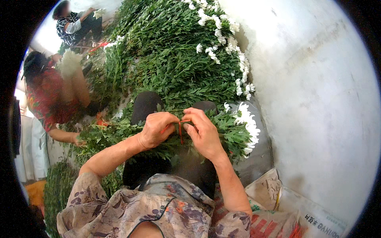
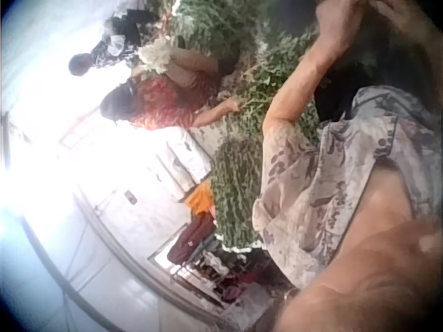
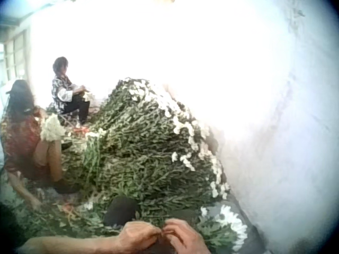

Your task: The person gathers several white flowers from a pile, aligns their stems by hand, and secures the bunch with a red tie.

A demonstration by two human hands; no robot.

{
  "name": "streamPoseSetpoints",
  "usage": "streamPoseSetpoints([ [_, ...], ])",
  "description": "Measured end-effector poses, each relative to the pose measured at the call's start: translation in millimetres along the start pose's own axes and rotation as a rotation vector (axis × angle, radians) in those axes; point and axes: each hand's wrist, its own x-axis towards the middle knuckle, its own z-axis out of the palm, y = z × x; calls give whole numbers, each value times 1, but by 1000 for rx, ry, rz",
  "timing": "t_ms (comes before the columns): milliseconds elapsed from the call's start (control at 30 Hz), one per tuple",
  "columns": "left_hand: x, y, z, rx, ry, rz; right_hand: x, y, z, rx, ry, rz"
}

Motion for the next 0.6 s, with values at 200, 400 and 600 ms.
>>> streamPoseSetpoints([
  [200, 6, 0, -4, 72, 1, 33, -3, 6, 0, -22, 6, -21],
  [400, 9, 5, -4, 98, -103, 67, -4, 5, 5, -82, 72, -31],
  [600, -7, -13, -38, 313, -498, -119, -13, -1, -2, -208, 39, -283],
])
